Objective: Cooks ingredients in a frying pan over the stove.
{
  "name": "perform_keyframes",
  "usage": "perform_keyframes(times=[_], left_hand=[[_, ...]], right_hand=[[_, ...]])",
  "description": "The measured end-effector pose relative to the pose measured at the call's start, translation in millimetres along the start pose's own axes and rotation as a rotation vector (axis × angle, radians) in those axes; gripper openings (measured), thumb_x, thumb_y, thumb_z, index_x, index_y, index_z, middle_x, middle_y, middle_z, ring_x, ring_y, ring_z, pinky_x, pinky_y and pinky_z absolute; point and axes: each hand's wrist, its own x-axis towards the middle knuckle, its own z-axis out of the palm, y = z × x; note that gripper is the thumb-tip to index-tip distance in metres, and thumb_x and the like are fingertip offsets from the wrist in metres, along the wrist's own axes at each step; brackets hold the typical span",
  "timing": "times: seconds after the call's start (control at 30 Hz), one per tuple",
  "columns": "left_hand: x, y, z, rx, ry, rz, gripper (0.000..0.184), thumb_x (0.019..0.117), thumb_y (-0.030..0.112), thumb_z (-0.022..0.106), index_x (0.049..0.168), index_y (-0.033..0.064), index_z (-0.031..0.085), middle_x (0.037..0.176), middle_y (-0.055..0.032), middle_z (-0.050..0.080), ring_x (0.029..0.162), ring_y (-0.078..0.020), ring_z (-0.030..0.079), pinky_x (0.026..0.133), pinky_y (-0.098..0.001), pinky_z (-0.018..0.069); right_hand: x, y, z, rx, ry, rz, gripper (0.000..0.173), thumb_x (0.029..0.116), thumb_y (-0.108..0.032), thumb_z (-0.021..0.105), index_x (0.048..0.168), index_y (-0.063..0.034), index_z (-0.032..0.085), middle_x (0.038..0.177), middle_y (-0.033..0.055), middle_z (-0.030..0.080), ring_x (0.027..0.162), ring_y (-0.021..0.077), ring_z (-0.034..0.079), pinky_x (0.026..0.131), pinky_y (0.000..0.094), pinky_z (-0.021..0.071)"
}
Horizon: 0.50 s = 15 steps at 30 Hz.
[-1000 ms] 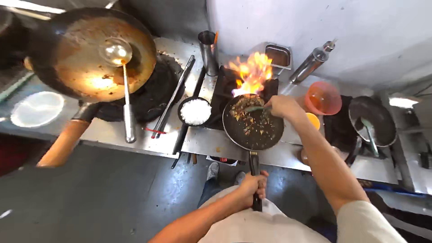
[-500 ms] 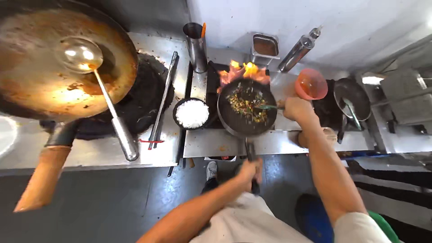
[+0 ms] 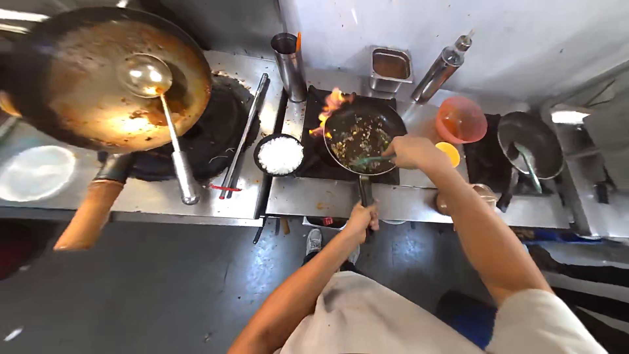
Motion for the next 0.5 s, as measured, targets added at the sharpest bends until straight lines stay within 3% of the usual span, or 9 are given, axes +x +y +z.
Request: perform_keyframes(times=[0.1, 0.13, 0.17, 0.23, 0.3, 0.4, 0.5], left_hand=[[-45.4, -17.4, 18.2, -0.063, -0.024, -0.086, 0.02, 0.103, -0.001, 0.043, 0.121, 0.0047, 0.049, 0.06, 0.0037, 0.042, 0.043, -0.0068, 0.043, 0.042, -0.0231, 0.0449], [-42.9, -15.7, 21.5, -0.053, -0.012, -0.095, 0.021, 0.1023, -0.002, 0.043, 0.121, 0.0041, 0.05, 0.06, 0.0042, 0.041, 0.043, -0.0065, 0.043, 0.042, -0.0226, 0.0446], [-31.2, -13.2, 24.0, -0.045, 0.008, -0.089, 0.021, 0.102, -0.001, 0.045, 0.121, 0.0035, 0.052, 0.061, 0.0045, 0.042, 0.043, -0.0059, 0.043, 0.043, -0.0219, 0.045], [-2.1, -10.1, 22.0, -0.038, 0.025, -0.029, 0.018, 0.1059, 0.006, 0.047, 0.122, 0.0056, 0.055, 0.062, 0.0044, 0.041, 0.045, -0.0058, 0.042, 0.045, -0.0217, 0.0434], [-12.1, -25.5, 20.0, -0.05, 0.004, -0.01, 0.013, 0.1052, 0.006, 0.046, 0.116, 0.0073, 0.053, 0.059, 0.0042, 0.041, 0.042, -0.0056, 0.042, 0.042, -0.0215, 0.0429], [-35.5, -46.5, 24.3, -0.062, -0.007, -0.032, 0.019, 0.1014, -0.002, 0.043, 0.117, 0.0053, 0.051, 0.058, 0.0046, 0.041, 0.042, -0.0053, 0.043, 0.042, -0.0215, 0.0439], [1.1, -35.9, 27.3, -0.07, 0.013, 0.038, 0.018, 0.106, 0.005, 0.044, 0.121, 0.0064, 0.054, 0.06, 0.006, 0.04, 0.044, -0.0039, 0.041, 0.044, -0.0197, 0.0415]], right_hand=[[-19.7, 28.0, 0.6, -0.033, 0.054, 0.074, 0.022, 0.0959, -0.018, 0.066, 0.115, -0.0116, 0.075, 0.11, 0.0214, 0.072, 0.104, 0.0447, 0.068, 0.082, 0.07, 0.0515], [-14.8, 31.9, 0.0, -0.034, 0.102, 0.102, 0.019, 0.0941, -0.017, 0.068, 0.11, -0.007, 0.074, 0.106, 0.0238, 0.071, 0.101, 0.0464, 0.068, 0.079, 0.0701, 0.0513], [-7.8, 32.4, 3.4, -0.023, 0.122, 0.104, 0.021, 0.0936, -0.015, 0.068, 0.111, -0.0062, 0.074, 0.108, 0.0249, 0.071, 0.103, 0.0475, 0.067, 0.08, 0.0709, 0.0513], [2.1, 30.9, 12.1, 0.018, 0.124, 0.032, 0.027, 0.093, -0.015, 0.068, 0.118, -0.0127, 0.076, 0.114, 0.0236, 0.071, 0.108, 0.0468, 0.067, 0.085, 0.0717, 0.051], [-4.4, 37.3, 16.1, -0.001, 0.076, -0.045, 0.026, 0.094, -0.018, 0.068, 0.119, -0.0175, 0.076, 0.115, 0.0201, 0.072, 0.109, 0.0443, 0.067, 0.085, 0.0706, 0.0514], [-9.6, 60.0, 8.1, -0.037, 0.088, -0.033, 0.024, 0.0956, -0.019, 0.067, 0.118, -0.0143, 0.075, 0.113, 0.0213, 0.072, 0.107, 0.0449, 0.067, 0.085, 0.0702, 0.0505], [11.8, 55.4, 27.2, -0.034, 0.125, -0.08, 0.03, 0.0945, -0.017, 0.067, 0.124, -0.0201, 0.075, 0.116, 0.0204, 0.072, 0.109, 0.0448, 0.067, 0.086, 0.0711, 0.0518]])
